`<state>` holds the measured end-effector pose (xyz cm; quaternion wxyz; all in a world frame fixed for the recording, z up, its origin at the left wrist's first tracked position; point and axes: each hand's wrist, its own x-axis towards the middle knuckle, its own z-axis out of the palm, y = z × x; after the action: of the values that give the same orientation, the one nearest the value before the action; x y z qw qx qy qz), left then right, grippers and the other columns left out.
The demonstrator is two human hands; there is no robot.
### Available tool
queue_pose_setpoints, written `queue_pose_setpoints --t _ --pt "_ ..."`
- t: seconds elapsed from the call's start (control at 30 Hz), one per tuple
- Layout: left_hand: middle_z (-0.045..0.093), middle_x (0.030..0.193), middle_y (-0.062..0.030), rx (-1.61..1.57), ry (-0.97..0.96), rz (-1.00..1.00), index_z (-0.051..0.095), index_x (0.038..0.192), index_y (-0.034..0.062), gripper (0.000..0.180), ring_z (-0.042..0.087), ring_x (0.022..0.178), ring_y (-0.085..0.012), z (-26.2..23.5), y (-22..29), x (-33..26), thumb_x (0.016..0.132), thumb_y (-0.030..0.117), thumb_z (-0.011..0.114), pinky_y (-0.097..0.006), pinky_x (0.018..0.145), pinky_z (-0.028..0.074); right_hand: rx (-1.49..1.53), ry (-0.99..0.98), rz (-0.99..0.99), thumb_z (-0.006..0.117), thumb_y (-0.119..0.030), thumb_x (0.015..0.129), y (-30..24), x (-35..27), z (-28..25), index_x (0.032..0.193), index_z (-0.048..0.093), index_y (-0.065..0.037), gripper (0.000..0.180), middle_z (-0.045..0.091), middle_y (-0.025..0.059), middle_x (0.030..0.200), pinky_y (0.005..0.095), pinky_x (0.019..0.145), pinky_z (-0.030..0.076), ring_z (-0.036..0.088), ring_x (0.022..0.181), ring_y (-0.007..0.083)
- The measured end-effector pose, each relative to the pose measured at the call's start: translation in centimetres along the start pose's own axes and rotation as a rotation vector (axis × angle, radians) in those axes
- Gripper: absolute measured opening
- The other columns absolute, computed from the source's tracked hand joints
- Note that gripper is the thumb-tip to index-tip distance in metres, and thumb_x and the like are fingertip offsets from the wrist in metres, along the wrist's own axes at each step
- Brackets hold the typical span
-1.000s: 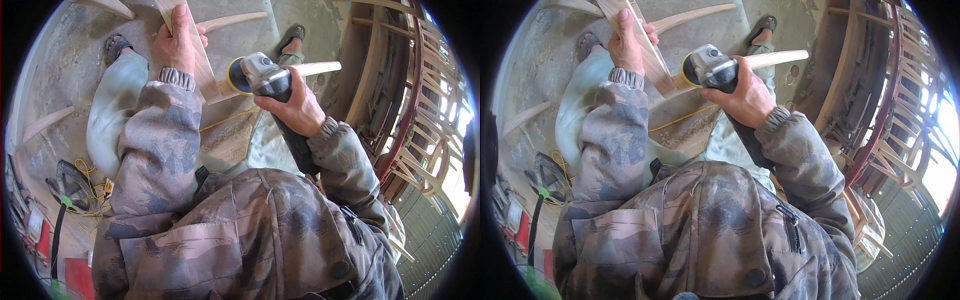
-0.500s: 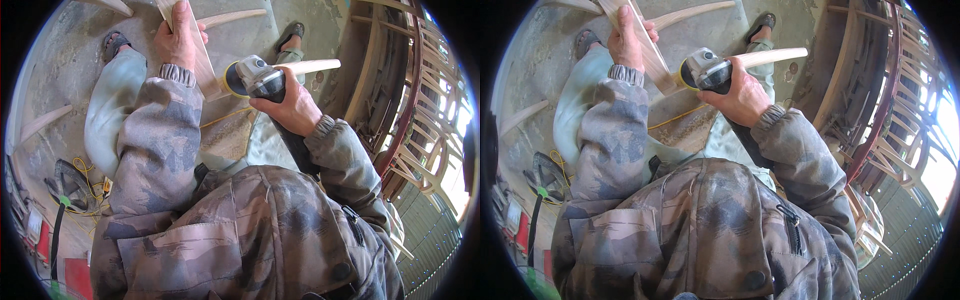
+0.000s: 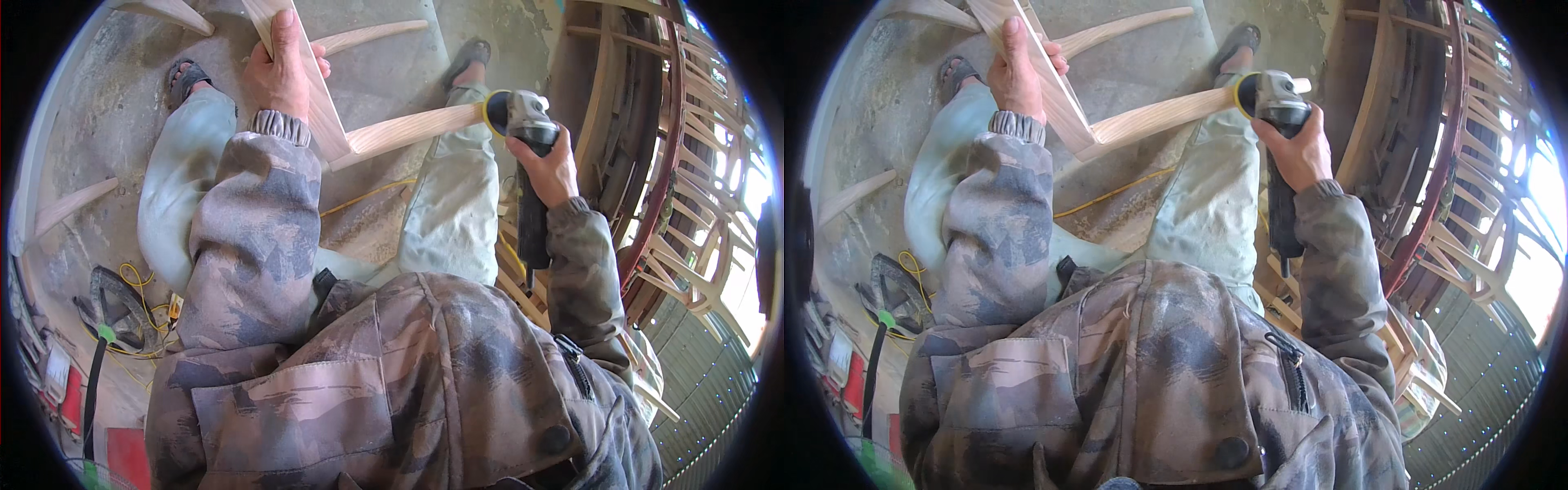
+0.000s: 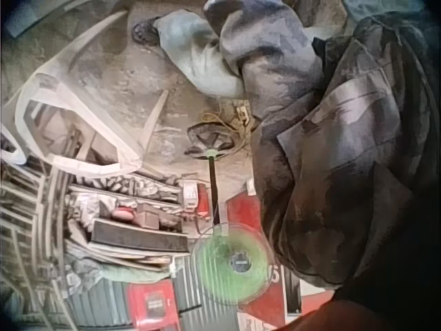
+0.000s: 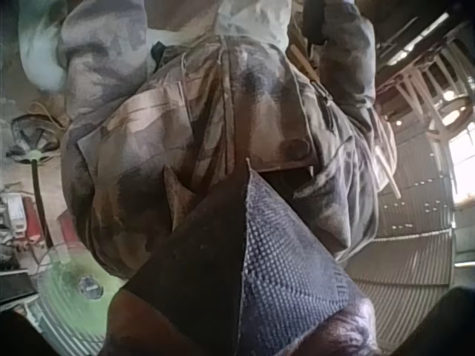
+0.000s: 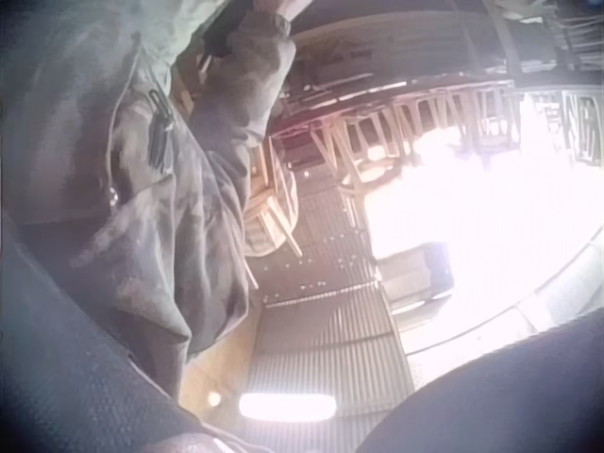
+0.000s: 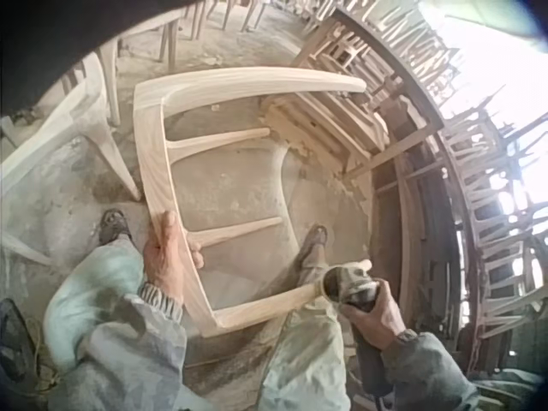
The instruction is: Sanding a wooden chair frame using a power angle grinder with a sanding disc.
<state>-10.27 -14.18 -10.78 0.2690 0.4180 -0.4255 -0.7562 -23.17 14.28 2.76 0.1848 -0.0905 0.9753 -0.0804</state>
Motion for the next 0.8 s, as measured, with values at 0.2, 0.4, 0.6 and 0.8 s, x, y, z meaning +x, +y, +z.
queue_pose_setpoints --t 0.2,0.4,0.6,0.8 --pt "0.056 0.06 -0.0044 -0.116 0.063 -0.033 0.055 0.081 0.0102 0.049 0.055 0.046 -0.0142 0.6 0.9 2.0 0.088 0.058 0.065 -0.027 0.042 0.044 0.308 -0.2 -0.232 0.085 -0.034 0.073 -3.2 -3.3 2.1 0.125 0.047 0.002 0.074 0.064 0.0158 0.108 0.0347 0.088 0.05 0.063 0.1 0.0217" --pt "0.053 0.057 -0.0025 -0.146 0.097 -0.059 0.053 0.078 0.0119 0.049 0.053 0.044 -0.0141 1.3 1.3 2.0 0.087 0.059 0.065 -0.027 0.041 0.043 0.21 -0.368 -0.302 0.081 -0.045 0.073 -8.4 -4.5 3.2 0.129 0.043 0.0 0.082 0.065 0.0237 0.109 0.041 0.09 0.05 0.065 0.104 0.0345" --pt "0.054 0.056 -0.0029 -0.149 0.076 -0.042 0.053 0.078 0.0118 0.05 0.053 0.044 -0.0141 1.1 0.8 2.4 0.087 0.06 0.064 -0.027 0.041 0.044 0.135 -0.411 -0.337 0.079 -0.047 0.074 -9.5 -4.4 3.6 0.132 0.038 -0.001 0.084 0.064 0.0272 0.111 0.0439 0.093 0.049 0.063 0.107 0.041" --pt "0.054 0.056 -0.0031 -0.086 0.105 -0.078 0.053 0.079 0.0117 0.051 0.054 0.045 -0.0141 1.7 2.2 1.6 0.088 0.061 0.062 -0.028 0.042 0.044 0.142 -0.43 -0.334 0.078 -0.047 0.075 -9.3 -4.7 3.8 0.132 0.038 0.0 0.085 0.064 0.0278 0.111 0.044 0.093 0.049 0.063 0.107 0.0413"
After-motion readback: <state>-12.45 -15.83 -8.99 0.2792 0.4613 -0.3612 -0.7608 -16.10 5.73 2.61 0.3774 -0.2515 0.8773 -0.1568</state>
